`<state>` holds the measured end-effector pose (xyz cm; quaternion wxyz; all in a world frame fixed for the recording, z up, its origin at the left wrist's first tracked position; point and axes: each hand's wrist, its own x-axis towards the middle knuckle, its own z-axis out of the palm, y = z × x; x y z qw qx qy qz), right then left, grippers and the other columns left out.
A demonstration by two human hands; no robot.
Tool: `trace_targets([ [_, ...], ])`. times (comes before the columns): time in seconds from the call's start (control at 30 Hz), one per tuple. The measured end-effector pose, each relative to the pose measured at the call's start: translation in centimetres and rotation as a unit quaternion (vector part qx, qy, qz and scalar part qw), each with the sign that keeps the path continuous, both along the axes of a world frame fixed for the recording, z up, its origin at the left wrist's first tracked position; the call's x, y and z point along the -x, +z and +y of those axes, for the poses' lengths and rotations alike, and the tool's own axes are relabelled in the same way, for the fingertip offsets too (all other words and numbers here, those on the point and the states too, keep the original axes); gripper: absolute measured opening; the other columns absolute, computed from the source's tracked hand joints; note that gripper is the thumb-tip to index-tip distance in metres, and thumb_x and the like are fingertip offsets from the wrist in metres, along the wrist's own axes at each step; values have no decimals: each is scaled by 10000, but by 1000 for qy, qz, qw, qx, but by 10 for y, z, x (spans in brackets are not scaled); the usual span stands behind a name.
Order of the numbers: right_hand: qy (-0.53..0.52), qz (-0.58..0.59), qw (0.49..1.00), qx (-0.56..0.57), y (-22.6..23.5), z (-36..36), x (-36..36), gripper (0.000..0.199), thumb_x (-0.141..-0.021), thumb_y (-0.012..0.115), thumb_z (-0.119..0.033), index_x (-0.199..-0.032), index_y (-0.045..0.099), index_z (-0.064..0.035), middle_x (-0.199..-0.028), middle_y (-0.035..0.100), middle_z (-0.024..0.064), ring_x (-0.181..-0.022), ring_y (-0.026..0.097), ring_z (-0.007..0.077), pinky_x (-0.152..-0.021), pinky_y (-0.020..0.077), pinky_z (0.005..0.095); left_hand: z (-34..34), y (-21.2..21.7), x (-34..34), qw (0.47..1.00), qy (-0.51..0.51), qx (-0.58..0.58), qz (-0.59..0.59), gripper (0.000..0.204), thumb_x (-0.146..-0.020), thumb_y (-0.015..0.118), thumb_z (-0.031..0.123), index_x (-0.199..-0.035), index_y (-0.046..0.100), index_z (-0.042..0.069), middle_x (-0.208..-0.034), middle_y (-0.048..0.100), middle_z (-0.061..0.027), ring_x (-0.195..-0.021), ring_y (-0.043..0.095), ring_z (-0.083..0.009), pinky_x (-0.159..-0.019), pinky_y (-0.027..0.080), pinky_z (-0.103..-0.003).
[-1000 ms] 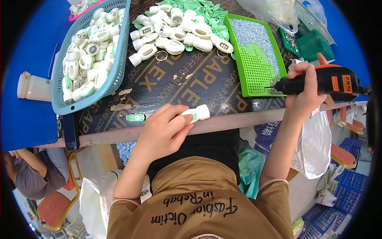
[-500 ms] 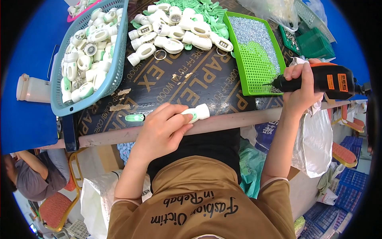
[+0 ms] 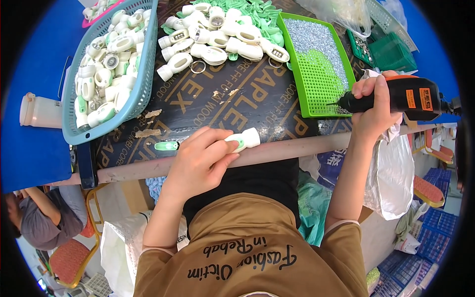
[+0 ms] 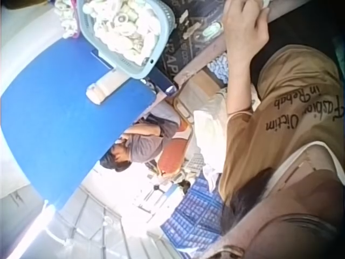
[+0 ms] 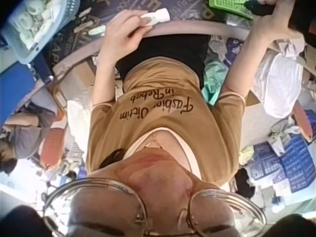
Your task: Assembling small keychain flashlights by attaching covers and securing them with small screws using an electric screwdriver.
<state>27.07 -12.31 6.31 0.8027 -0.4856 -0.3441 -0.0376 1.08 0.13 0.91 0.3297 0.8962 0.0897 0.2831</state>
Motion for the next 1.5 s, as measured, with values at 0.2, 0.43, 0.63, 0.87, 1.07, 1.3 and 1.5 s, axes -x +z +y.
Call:
trace_targets([
  [0.2,23,-10,1000,-13,7,-2,-2,208,-847,538,18,-1041,467,47,-592,490,79,-485,482,162,-490,430,294,0,1,2,1000,0,7,-2,167,-698,724,53,-837,633,40,-886,621,-109,-692,578,-259,-588,471,-334],
  [0.43,259,20,965,-35,39,-17,13,598,-854,531,-580,-1147,496,-60,-705,485,51,-613,388,159,-627,326,323,4,-6,1,1000,-6,9,-21,203,-677,736,50,-847,625,32,-894,631,-114,-686,568,-263,-581,456,-337],
  [0.63,357,-7,934,7,43,7,70,939,-621,509,-858,-1141,512,-76,-718,442,0,-580,397,108,-581,313,277,4,-8,2,999,-4,12,-46,223,-654,753,37,-843,635,28,-900,643,-113,-661,568,-259,-560,453,-331],
  [0.87,363,21,931,22,22,33,96,906,-631,463,-879,-1123,467,-117,-670,469,7,-513,436,132,-537,364,296,2,-8,6,999,5,6,-46,218,-656,749,34,-841,635,39,-890,642,-109,-684,580,-263,-573,465,-344],
  [1.07,354,43,933,39,21,34,100,931,-646,428,-885,-1159,462,-109,-683,491,11,-535,461,142,-553,376,313,2,-8,2,999,-3,12,-50,215,-655,747,33,-836,633,41,-882,641,-108,-684,582,-262,-576,469,-345],
  [1.3,405,65,911,50,18,33,93,938,-654,422,-883,-1177,459,-105,-696,504,16,-554,477,142,-562,382,322,3,-7,2,999,-3,13,-48,205,-657,743,36,-830,633,39,-872,639,-107,-680,582,-258,-570,467,-347],
  [1.5,414,56,908,39,17,34,93,936,-646,448,-878,-1178,459,-108,-700,521,22,-566,498,142,-576,408,315,2,-7,2,999,0,12,-48,200,-657,741,33,-826,635,42,-866,640,-103,-679,582,-258,-571,467,-346],
])
